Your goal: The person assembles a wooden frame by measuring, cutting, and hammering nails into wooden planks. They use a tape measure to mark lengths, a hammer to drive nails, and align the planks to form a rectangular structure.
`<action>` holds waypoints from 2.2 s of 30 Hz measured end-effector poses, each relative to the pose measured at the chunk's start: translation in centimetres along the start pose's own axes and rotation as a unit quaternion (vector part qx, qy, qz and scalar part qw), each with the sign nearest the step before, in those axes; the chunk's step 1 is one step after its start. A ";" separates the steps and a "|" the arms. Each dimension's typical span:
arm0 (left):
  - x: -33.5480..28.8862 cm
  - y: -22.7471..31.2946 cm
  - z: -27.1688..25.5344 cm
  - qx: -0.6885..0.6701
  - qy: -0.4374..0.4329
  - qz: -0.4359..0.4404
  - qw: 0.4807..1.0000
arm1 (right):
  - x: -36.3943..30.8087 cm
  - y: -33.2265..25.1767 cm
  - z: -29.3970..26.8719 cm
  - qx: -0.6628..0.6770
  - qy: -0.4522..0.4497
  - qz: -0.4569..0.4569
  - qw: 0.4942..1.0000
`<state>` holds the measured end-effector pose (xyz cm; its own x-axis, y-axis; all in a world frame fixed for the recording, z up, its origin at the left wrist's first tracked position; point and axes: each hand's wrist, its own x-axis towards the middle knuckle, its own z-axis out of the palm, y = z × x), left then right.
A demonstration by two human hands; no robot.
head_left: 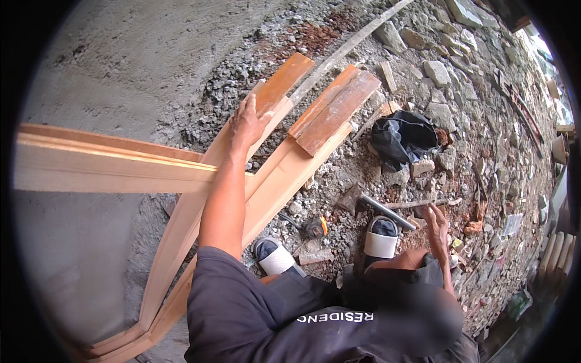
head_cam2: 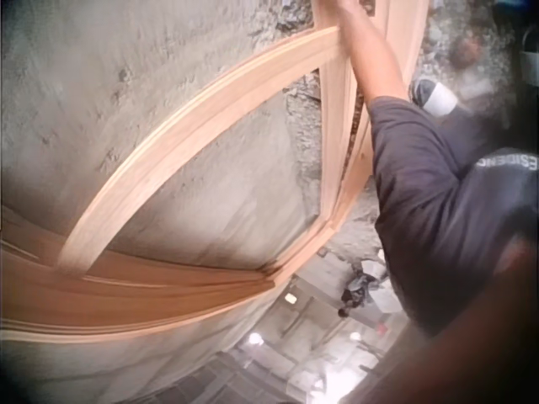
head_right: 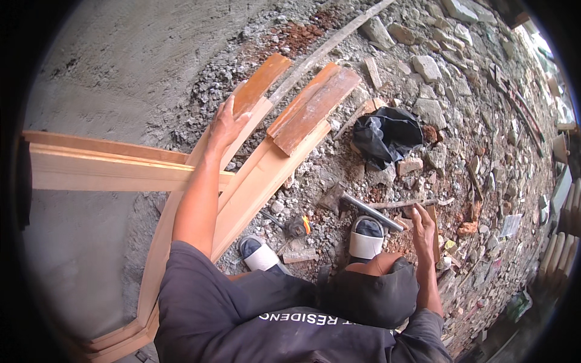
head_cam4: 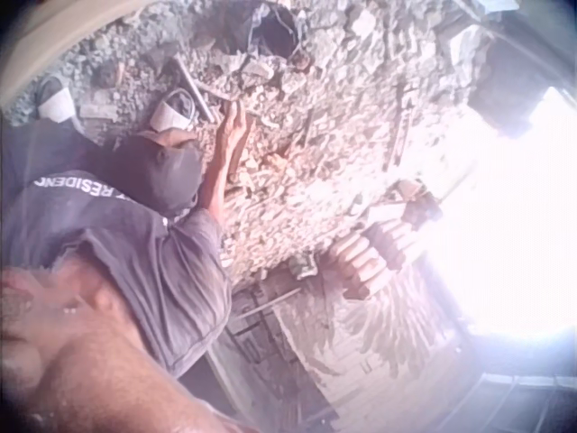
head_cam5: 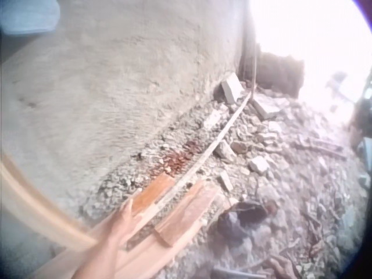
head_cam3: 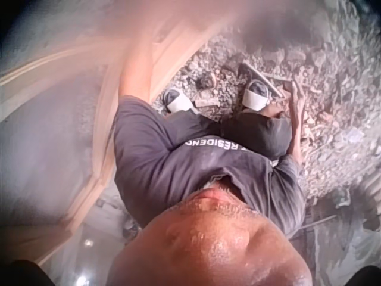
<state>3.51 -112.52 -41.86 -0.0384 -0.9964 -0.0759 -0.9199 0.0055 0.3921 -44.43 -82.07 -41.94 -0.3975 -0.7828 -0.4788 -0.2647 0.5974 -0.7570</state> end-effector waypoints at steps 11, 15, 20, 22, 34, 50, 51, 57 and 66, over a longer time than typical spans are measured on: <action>0.2 0.0 0.5 -0.012 0.022 0.017 1.000 | 1.6 6.0 -3.6 -0.079 0.070 -0.014 0.994; 0.0 -0.5 0.5 -0.034 0.035 0.015 0.999 | 0.4 4.5 -2.4 -0.093 0.066 -0.020 0.993; 0.1 -0.7 0.5 -0.037 0.039 0.040 0.998 | -0.2 5.7 -1.7 -0.094 0.064 -0.005 0.994; 0.1 -0.8 0.7 -0.035 0.046 0.038 0.998 | -0.3 5.8 -1.2 -0.093 0.061 0.005 0.994; -1.4 9.2 2.1 0.001 -0.019 0.088 0.996 | -0.7 5.4 1.2 -0.057 0.037 0.016 0.998; -1.6 13.1 6.2 -0.052 -0.036 0.061 0.996 | -0.8 5.8 0.9 -0.020 0.005 0.029 0.999; -1.7 13.0 6.2 -0.060 -0.035 0.063 0.996 | -0.8 5.7 0.8 -0.014 0.006 0.029 0.999; -2.0 12.8 6.1 -0.085 -0.044 0.066 0.993 | -0.2 5.2 0.9 -0.008 -0.002 0.014 1.000; -2.3 12.6 6.0 -0.068 -0.038 0.066 0.995 | 0.3 2.5 1.9 0.019 -0.033 0.013 0.999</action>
<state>-10.39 -109.62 -42.27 -0.1894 -0.9784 -0.0822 -0.8438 0.1194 0.5232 -43.50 -81.12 -44.79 -0.3438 -0.7780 -0.5258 -0.2205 0.6111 -0.7602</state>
